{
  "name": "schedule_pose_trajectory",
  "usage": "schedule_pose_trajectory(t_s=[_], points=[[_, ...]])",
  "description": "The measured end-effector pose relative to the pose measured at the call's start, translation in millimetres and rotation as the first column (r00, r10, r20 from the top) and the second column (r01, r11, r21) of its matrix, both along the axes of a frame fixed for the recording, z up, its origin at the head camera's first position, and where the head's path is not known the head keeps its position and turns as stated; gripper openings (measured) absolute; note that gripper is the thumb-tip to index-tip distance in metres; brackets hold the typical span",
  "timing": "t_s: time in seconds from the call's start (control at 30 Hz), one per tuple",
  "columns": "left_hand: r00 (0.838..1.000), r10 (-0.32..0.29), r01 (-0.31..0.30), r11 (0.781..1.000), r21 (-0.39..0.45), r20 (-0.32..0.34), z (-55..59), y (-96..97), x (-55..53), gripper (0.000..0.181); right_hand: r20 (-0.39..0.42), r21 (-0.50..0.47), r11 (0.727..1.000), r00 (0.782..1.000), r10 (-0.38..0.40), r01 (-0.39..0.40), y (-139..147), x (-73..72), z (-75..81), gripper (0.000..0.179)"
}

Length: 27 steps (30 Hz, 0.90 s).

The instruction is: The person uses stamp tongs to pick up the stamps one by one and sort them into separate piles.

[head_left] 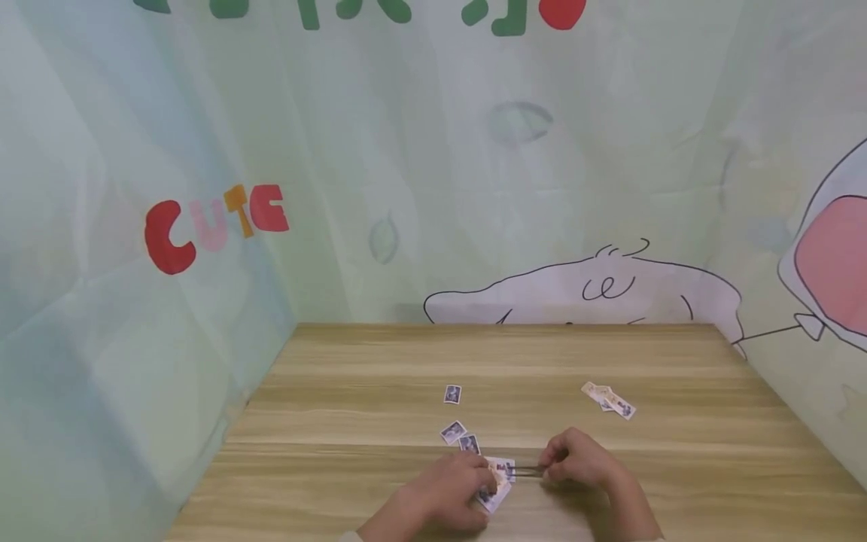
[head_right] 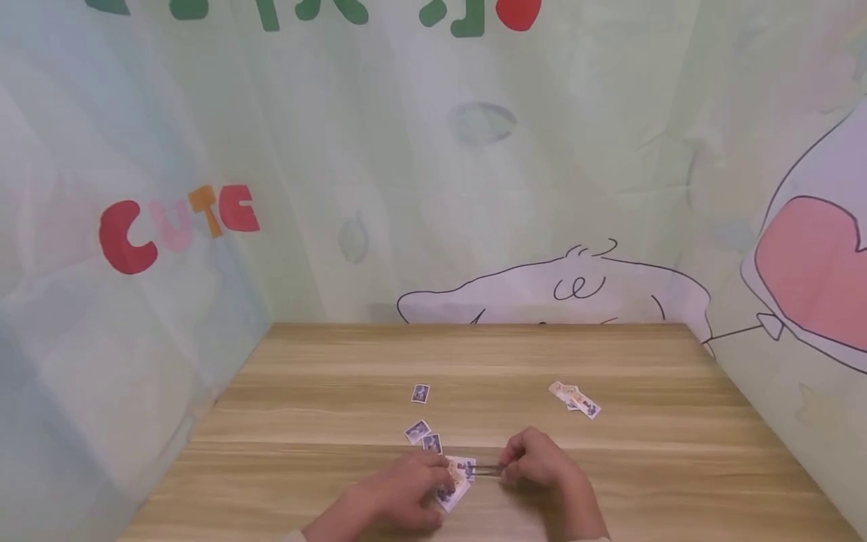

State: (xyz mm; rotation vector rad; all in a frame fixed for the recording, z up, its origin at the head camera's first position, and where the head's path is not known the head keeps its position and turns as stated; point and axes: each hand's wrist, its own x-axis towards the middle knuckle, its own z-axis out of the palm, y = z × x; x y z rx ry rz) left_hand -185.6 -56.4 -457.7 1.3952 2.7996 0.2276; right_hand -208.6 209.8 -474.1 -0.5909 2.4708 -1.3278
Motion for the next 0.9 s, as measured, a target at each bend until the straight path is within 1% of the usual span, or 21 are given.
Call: schedule_pose_trajectory(t_s=[0.3, 0.5, 0.6, 0.7, 0.77, 0.9], points=[[0.999, -0.029, 0.029, 0.999, 0.021, -0.033, -1.7, -1.3, -1.3, 0.031, 0.034, -0.021, 1.0, 0.999, 0.02, -0.019, 1.3, 1.4, 0.4, 0.014], [0.999, -0.013, 0.015, 1.0, 0.027, -0.038, -3.7, -1.6, -1.5, 0.031, 0.048, -0.028, 0.999, 0.999, 0.02, -0.018, -1.1, 4.3, 0.9, 0.013], [0.998, -0.023, 0.026, 0.999, 0.032, -0.064, -5.0, -1.5, -2.1, 0.031, 0.055, -0.031, 0.999, 0.998, 0.019, -0.018, -2.3, 5.4, 1.3, 0.013], [0.993, -0.046, 0.051, 0.997, 0.049, -0.109, -6.5, -1.0, -2.9, 0.029, 0.06, -0.03, 0.999, 0.998, 0.02, -0.018, -3.6, 5.9, 2.0, 0.013], [0.991, -0.056, 0.064, 0.996, 0.061, -0.125, -6.9, -0.4, -3.1, 0.028, 0.059, -0.028, 0.999, 0.998, 0.023, -0.022, -4.4, 6.2, 2.3, 0.013], [0.992, -0.052, 0.06, 0.995, 0.076, -0.112, -7.0, 0.9, -2.8, 0.028, 0.047, -0.025, 0.999, 0.998, 0.039, -0.038, -5.8, 6.5, 2.7, 0.012]])
